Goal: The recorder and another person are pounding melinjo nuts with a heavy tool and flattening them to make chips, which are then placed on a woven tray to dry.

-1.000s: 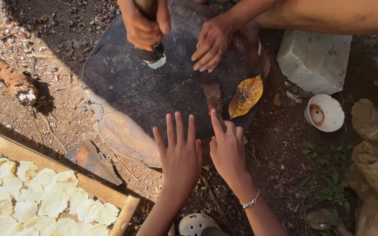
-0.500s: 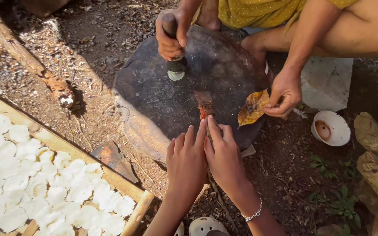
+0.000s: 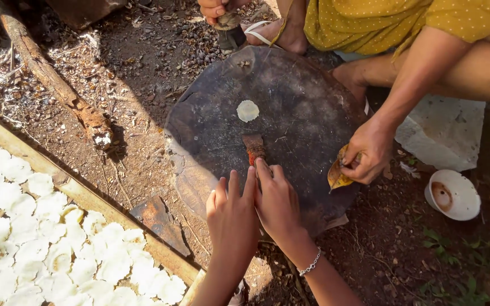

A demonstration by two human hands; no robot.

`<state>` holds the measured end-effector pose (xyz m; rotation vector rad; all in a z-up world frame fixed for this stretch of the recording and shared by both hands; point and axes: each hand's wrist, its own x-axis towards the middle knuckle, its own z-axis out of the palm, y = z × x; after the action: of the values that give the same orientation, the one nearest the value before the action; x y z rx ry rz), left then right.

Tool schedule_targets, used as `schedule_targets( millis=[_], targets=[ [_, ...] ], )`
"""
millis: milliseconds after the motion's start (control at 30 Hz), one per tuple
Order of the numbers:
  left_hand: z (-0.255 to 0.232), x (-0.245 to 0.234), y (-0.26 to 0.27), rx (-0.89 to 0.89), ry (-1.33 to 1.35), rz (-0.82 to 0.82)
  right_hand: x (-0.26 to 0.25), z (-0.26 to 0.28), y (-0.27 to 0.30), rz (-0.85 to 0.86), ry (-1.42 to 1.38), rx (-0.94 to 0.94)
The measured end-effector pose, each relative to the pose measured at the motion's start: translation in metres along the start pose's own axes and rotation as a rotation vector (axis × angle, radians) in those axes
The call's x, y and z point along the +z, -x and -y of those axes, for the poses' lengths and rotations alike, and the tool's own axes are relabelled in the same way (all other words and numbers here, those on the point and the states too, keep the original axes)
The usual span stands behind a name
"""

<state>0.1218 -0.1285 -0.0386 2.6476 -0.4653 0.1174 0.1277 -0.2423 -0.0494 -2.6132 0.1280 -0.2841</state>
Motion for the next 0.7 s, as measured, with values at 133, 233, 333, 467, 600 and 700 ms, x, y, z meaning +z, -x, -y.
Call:
schedule_targets(
  millis=[133, 233, 333, 467, 600, 700],
  targets=[
    [0.004, 0.009, -0.005, -0.007, 0.013, -0.054, 0.012, -0.008, -0.017, 0.000, 0.020, 0.002],
    [0.005, 0.012, -0.005, -0.005, -0.003, -0.090, 0.010, -0.006, -0.027, 0.021, 0.041, 0.014],
    [0.006, 0.013, -0.006, -0.006, 0.009, -0.132, 0.008, -0.004, -0.028, 0.048, 0.051, 0.048],
    [0.007, 0.014, -0.006, -0.020, -0.050, -0.068, 0.008, -0.002, -0.030, 0.056, 0.067, 0.048],
    [0.006, 0.013, -0.006, -0.027, -0.062, -0.074, 0.008, -0.003, -0.027, 0.077, 0.074, 0.069],
    [0.008, 0.013, -0.005, -0.028, -0.058, -0.115, 0.011, -0.003, -0.025, 0.066, 0.068, 0.066]
  ],
)
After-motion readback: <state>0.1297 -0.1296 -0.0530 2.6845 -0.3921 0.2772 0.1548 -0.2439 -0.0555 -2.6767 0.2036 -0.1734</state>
